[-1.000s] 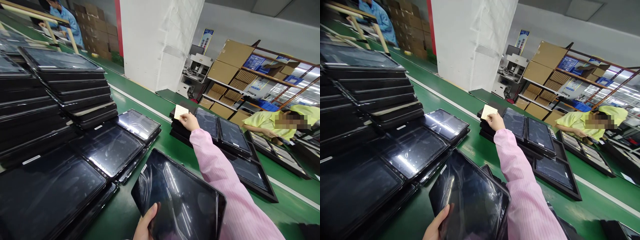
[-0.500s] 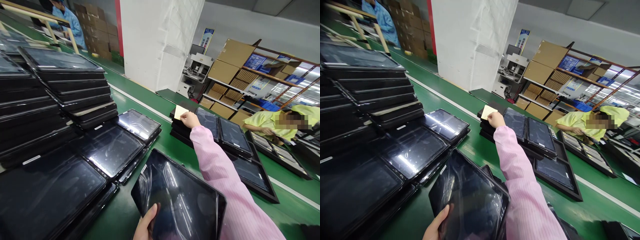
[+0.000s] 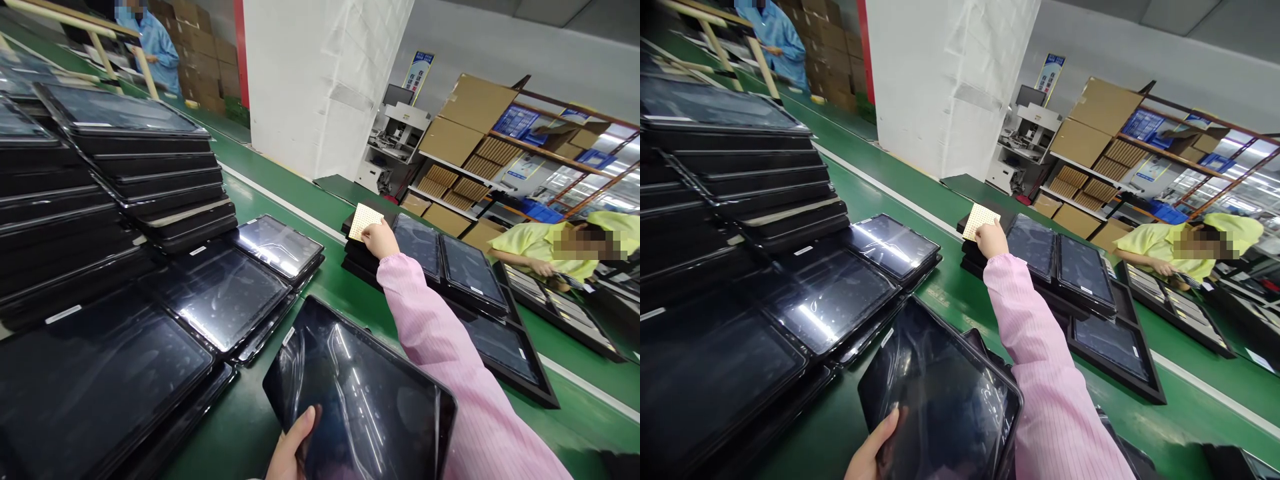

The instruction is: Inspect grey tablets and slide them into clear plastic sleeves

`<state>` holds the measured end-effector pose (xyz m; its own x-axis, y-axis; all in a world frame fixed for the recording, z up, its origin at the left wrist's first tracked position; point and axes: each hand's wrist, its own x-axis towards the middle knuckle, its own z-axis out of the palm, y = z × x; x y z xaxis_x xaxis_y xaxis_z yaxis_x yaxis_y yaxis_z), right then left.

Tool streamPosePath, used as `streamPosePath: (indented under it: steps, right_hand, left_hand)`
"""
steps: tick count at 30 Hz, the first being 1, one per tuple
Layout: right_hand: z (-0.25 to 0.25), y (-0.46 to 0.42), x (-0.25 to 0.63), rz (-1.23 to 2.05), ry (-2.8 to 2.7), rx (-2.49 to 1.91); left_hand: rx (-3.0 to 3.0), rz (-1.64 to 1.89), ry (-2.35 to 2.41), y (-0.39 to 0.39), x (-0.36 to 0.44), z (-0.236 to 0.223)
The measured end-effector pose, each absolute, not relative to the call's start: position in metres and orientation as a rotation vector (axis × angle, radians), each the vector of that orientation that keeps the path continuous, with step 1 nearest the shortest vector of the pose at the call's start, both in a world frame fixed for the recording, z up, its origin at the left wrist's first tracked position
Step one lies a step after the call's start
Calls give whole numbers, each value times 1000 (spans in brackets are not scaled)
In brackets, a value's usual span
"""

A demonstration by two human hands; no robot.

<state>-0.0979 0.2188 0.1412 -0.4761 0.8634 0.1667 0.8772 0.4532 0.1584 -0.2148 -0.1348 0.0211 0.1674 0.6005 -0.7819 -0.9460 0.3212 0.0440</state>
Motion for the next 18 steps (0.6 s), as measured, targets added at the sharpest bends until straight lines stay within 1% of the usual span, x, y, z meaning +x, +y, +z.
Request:
streamPosePath:
  steps: [11, 18]
  right_hand:
    - [142, 211, -104, -555, -2739, -1551]
    - [142, 209, -103, -634, -2762, -1505]
  left_hand:
    - [-445, 1127, 866, -134, -218, 28]
    - [-416, 1130, 869, -133, -221, 33]
